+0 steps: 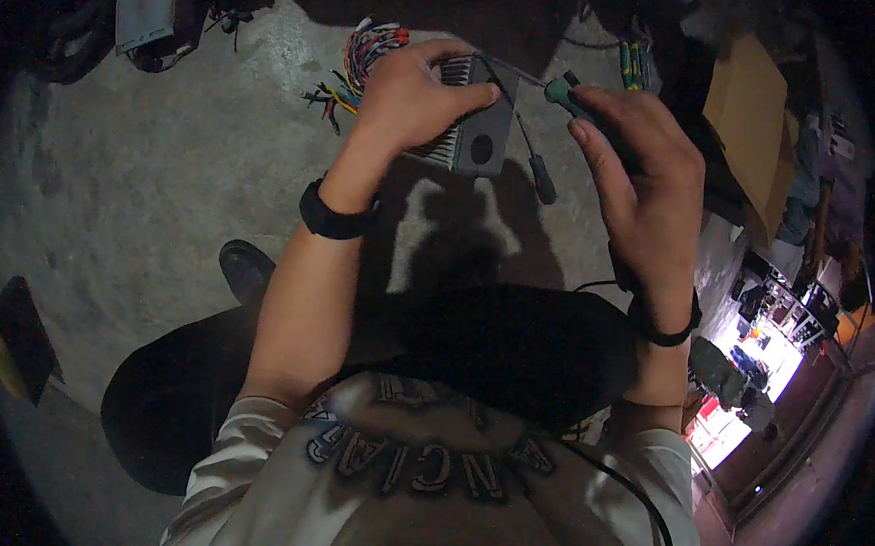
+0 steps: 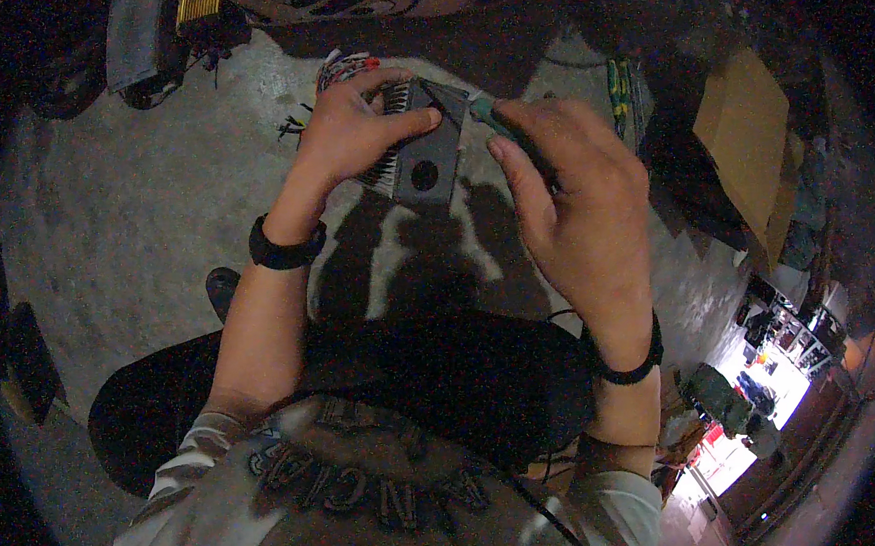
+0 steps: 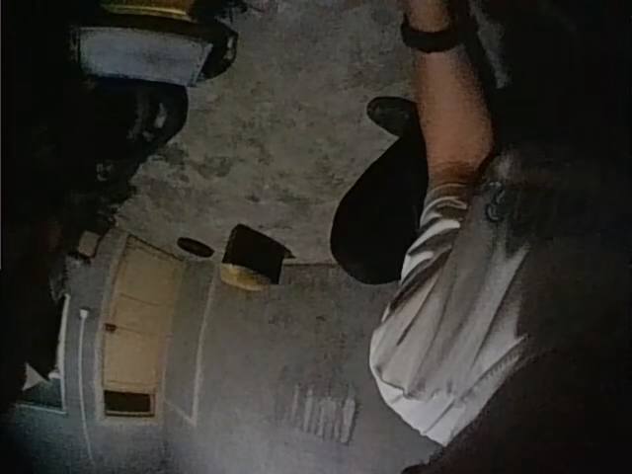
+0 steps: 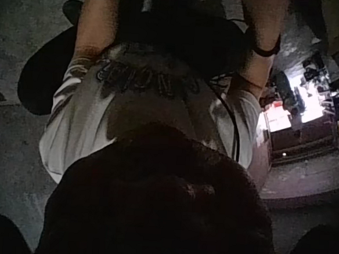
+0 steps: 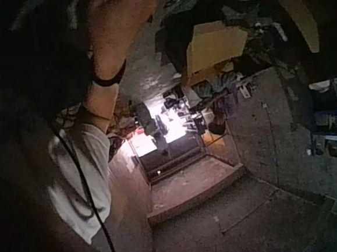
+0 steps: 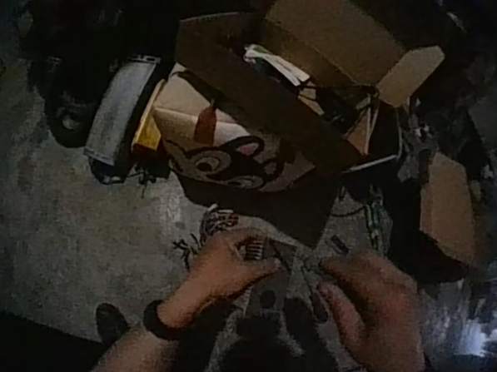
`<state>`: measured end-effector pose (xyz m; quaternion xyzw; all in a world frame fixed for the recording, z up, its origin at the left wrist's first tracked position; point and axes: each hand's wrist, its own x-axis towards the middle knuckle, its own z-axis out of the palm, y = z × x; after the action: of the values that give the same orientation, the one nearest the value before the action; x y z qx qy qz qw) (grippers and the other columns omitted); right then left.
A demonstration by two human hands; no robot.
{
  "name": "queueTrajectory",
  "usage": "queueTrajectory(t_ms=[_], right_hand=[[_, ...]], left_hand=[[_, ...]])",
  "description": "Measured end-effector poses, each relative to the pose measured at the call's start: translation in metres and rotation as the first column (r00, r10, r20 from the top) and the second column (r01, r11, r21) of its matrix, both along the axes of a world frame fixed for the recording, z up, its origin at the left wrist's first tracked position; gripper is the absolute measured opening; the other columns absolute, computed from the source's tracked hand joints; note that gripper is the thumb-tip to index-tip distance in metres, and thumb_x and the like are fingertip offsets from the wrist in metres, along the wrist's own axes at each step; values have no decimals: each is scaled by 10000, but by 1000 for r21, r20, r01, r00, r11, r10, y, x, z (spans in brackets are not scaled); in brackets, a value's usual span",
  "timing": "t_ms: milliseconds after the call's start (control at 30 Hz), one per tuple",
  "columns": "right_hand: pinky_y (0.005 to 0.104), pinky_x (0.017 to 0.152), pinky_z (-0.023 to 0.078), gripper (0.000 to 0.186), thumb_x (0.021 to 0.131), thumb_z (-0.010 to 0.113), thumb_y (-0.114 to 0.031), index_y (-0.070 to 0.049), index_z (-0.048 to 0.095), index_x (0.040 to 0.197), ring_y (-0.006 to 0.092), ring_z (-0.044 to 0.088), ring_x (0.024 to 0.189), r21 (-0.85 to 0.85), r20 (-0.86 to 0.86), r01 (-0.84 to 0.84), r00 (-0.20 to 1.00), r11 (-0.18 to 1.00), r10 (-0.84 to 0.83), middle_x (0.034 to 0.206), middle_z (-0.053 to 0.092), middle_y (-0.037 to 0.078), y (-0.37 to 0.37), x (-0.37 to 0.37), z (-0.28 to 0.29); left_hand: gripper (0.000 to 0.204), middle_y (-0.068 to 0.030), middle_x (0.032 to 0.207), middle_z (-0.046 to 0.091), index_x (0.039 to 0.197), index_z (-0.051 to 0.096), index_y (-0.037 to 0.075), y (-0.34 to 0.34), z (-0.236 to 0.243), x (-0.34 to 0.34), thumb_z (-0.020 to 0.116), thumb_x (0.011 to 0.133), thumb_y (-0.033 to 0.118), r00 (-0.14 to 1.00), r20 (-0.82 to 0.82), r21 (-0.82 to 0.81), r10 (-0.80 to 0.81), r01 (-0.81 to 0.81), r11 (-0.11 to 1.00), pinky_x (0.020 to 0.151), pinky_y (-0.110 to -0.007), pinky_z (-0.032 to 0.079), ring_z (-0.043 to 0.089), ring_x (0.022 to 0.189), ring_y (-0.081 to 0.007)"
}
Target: Disassembling and inspecting an electronic motor controller with a screwdriver.
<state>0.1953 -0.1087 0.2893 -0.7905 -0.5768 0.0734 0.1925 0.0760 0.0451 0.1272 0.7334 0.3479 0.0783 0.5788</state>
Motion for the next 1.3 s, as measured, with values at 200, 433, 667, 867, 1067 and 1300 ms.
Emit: queueTrajectory(t_ms=[200,433,667,867,1067,1300], right_hand=[[400,773,551,222,880,748,-55,-11,726,1096,371,699,897,16,14,-15,1000,1000,15,998,701,180,-4,1,0],[395,765,547,220,885,745,-53,-9,723,1099,372,697,892,-13,-25,15,1000,1000,-15,988,696,178,-9,-4,2],[393,764,548,219,887,744,-58,-14,725,1100,371,697,893,-6,-11,2,1000,1000,-2,989,696,177,-10,-3,1],[395,772,551,215,891,744,-69,-15,727,1099,366,701,896,-14,-8,-3,1000,1000,3,991,700,175,-9,0,5],[394,781,554,212,892,742,-68,-14,729,1097,364,707,906,1,-17,3,1000,1000,-3,992,705,178,-11,-3,5],[398,789,550,209,894,739,-69,-13,728,1095,369,703,906,-16,-1,4,1000,1000,-4,992,706,179,-8,1,6]], left_hand=[[726,-106,913,746,1248,731,60,-4,1,0,900,702,507,1000,-16,26,-3,3,1000,815,-326,553,698,855,-188],[725,-93,887,740,1250,732,64,-8,5,-4,902,700,505,1000,-22,-13,-11,10,1000,787,-316,551,688,820,-177],[735,7,691,573,1260,725,48,-11,-2,-3,911,703,490,1000,18,26,11,-11,1000,605,-280,448,531,647,-112],[731,31,645,518,1256,725,40,-10,3,0,915,704,479,1000,12,24,4,-4,1000,584,-266,422,496,618,-101],[766,-9,697,579,1248,731,42,-12,4,-3,905,690,536,1000,-2,35,0,0,999,630,-293,467,550,663,-129],[683,-150,839,727,1173,761,74,-12,0,2,878,667,517,998,54,47,44,-47,998,774,-372,565,725,804,-283]])
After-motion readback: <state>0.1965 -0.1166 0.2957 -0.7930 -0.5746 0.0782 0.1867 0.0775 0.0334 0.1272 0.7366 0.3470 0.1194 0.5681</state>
